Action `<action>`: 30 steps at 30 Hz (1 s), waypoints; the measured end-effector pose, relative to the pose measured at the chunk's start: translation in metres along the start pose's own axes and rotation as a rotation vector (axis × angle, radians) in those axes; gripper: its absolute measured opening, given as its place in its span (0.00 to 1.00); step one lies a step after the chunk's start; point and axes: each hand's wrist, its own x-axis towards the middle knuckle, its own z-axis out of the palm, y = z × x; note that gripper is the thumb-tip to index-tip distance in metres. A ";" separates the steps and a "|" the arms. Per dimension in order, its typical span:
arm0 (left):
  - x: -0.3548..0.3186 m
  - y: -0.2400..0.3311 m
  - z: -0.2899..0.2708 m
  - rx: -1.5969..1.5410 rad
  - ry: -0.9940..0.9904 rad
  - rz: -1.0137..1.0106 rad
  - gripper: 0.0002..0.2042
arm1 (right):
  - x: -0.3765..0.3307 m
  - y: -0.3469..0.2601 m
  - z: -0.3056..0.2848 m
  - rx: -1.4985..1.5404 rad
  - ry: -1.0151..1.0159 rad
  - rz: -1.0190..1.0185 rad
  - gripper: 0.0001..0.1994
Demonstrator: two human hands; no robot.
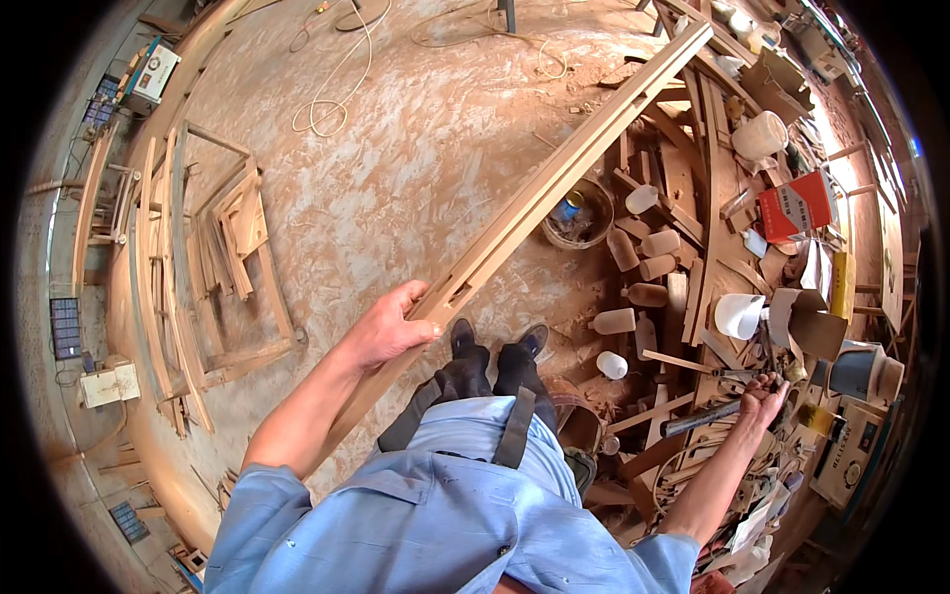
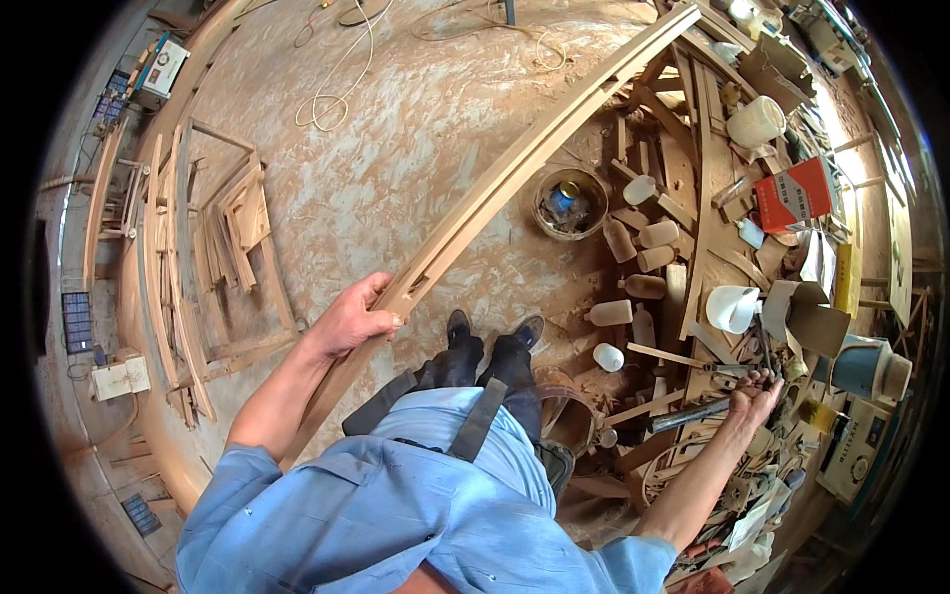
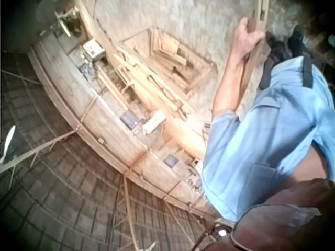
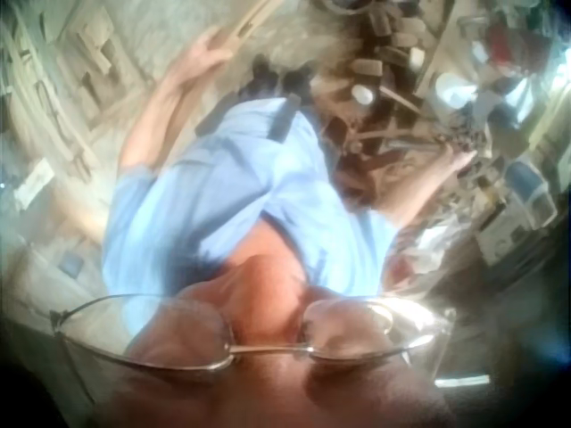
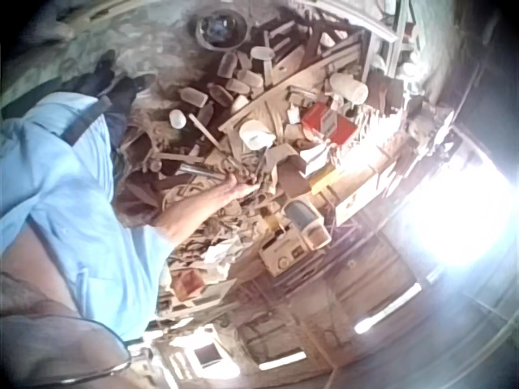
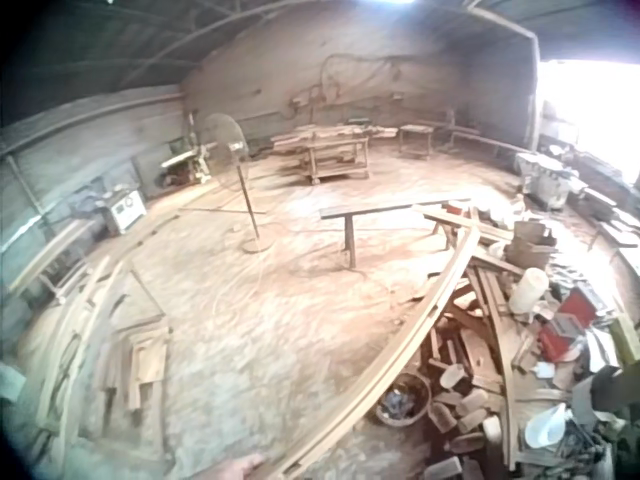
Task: The person uses a power tool to cut small wooden pieces and then assembles them into rectangular frames. They place the cut pieces onto a metal rack and use a hammer to drive nails into the joints, securing the frame structure.
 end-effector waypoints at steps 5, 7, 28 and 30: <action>0.007 -0.005 -0.003 0.001 -0.030 0.000 0.25 | -0.088 0.000 0.071 0.079 -0.395 0.006 0.17; 0.009 -0.001 -0.003 0.007 -0.053 -0.007 0.26 | -0.134 0.012 0.107 0.056 -0.543 0.002 0.16; 0.008 -0.001 -0.002 0.112 0.052 0.026 0.24 | -0.330 0.162 0.253 -0.871 -1.287 -0.360 0.05; 0.008 -0.007 -0.002 0.238 0.129 0.043 0.24 | -0.337 0.165 0.260 -0.901 -1.345 -0.540 0.06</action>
